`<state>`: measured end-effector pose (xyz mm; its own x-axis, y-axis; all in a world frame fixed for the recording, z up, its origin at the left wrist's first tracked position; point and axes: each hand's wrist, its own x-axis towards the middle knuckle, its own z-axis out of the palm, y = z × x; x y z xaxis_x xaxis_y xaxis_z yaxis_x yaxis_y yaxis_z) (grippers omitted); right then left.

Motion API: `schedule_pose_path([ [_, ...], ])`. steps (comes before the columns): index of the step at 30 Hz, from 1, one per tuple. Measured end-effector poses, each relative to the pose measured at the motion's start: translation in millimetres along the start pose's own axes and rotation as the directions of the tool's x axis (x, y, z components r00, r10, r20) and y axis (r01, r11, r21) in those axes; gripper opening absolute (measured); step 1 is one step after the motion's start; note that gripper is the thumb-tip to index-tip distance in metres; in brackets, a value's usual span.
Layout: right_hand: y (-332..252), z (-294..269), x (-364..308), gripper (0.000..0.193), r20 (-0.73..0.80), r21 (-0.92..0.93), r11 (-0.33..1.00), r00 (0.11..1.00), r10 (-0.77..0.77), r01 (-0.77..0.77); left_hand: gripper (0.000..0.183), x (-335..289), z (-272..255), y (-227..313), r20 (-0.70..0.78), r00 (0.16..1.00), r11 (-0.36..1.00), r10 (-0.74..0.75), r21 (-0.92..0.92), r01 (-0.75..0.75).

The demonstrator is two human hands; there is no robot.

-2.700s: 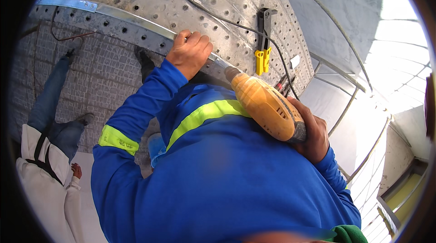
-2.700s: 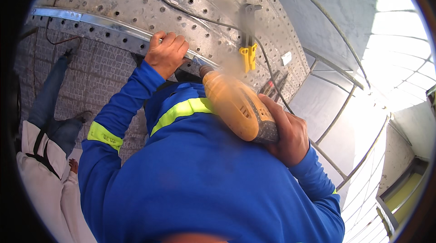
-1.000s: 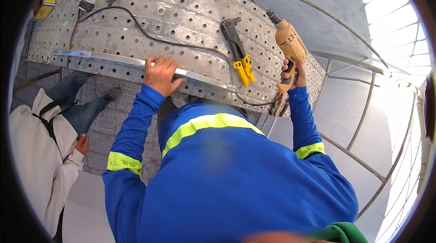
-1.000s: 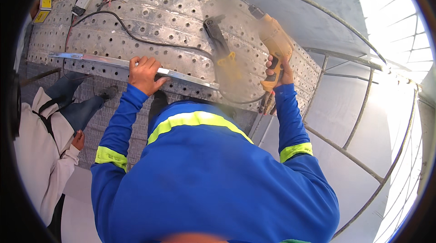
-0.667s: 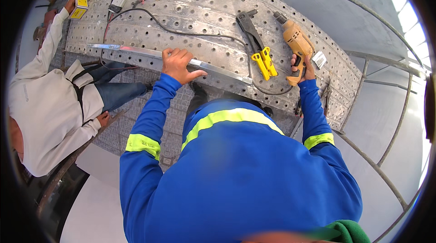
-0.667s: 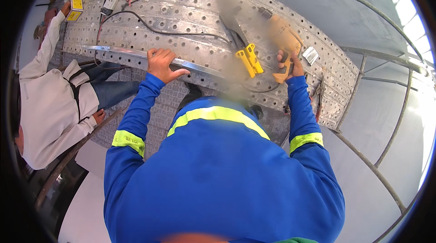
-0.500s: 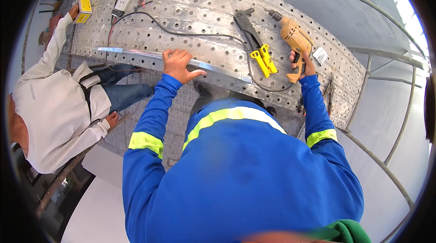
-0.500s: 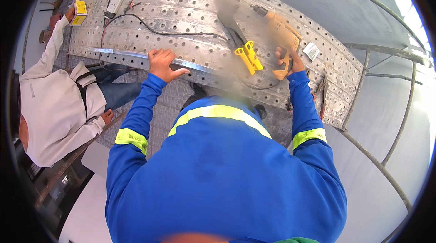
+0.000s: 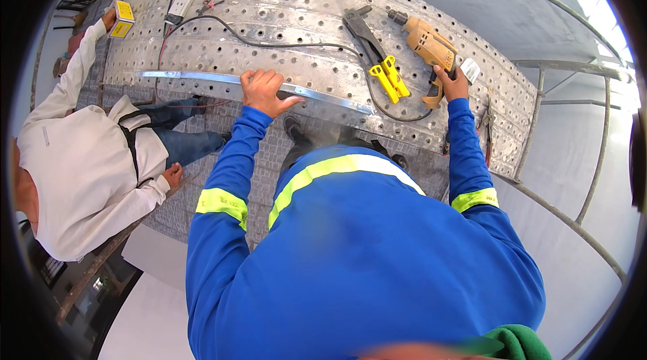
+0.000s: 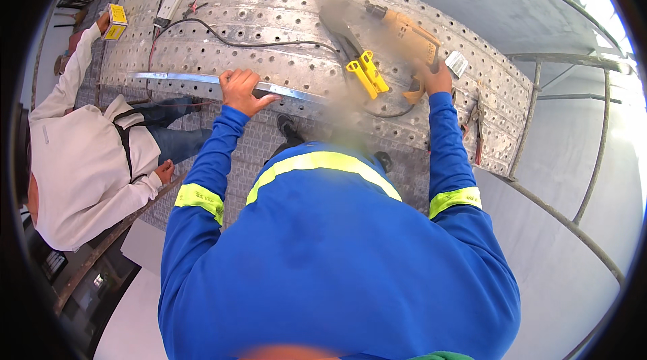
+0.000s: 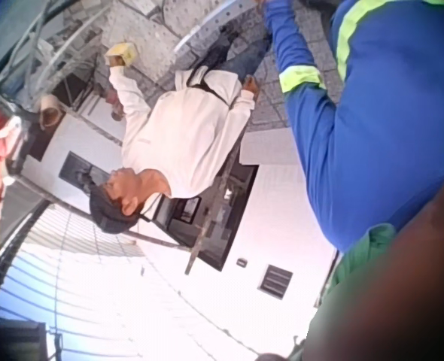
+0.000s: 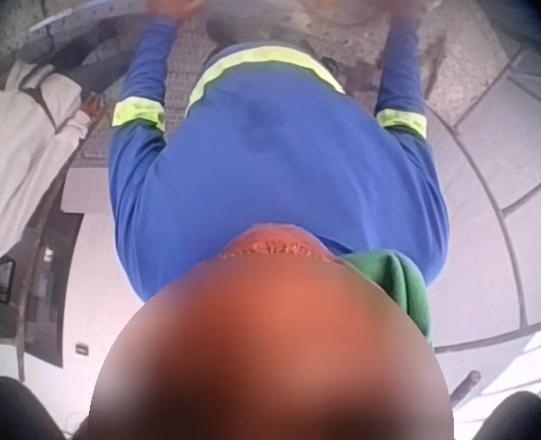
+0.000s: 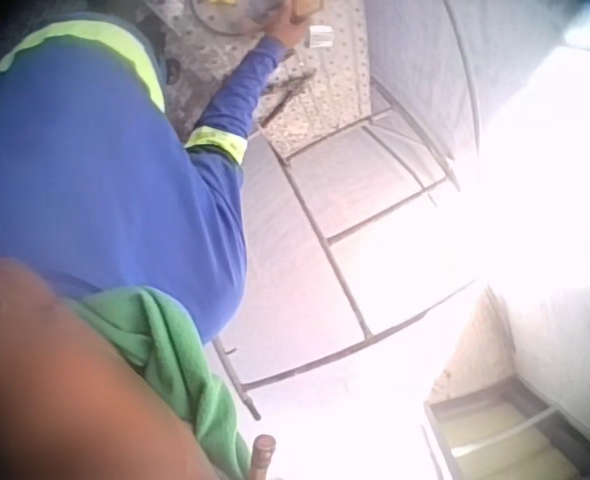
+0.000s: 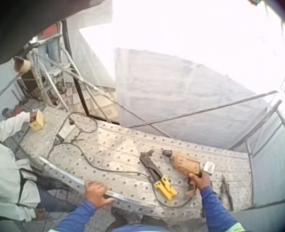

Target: The person positions LED light strips on a perforated metal surface, uses a corded drill to fasten them, and secures the strips with a yellow caulking gun. The person repeats this process along the length of the surface.

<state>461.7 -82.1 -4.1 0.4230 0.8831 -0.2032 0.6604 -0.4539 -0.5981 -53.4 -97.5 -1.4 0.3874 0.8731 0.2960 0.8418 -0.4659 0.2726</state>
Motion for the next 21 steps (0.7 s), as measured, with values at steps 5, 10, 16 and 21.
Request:
schedule_pose_path([
  [5, -99, 16, -95, 0.064, -0.166, -0.435, 0.669, 0.677, -0.717, 0.603, 0.065, 0, 1, 2, -0.035, 0.999, 1.000, -0.010, 0.009, 0.010],
  [10, -177, 109, -161, 0.059, 0.359, -0.027, 0.490, 0.466, -0.809, 0.871, 0.063, -3, 2, 3, -0.059, 0.998, 1.000, -0.002, 0.022, 0.004],
  [16, -172, 136, -151, 0.056, 0.455, -0.043, 0.407, 0.380, -0.805, 0.912, 0.059, -10, 6, 2, -0.036, 0.999, 1.000, -0.023, 0.003, 0.023],
  [21, -172, 138, -148, 0.056, 0.457, 0.005, 0.399, 0.353, -0.816, 0.917, 0.057, -16, 12, 1, -0.104, 0.995, 1.000, -0.010, -0.004, 0.010],
])
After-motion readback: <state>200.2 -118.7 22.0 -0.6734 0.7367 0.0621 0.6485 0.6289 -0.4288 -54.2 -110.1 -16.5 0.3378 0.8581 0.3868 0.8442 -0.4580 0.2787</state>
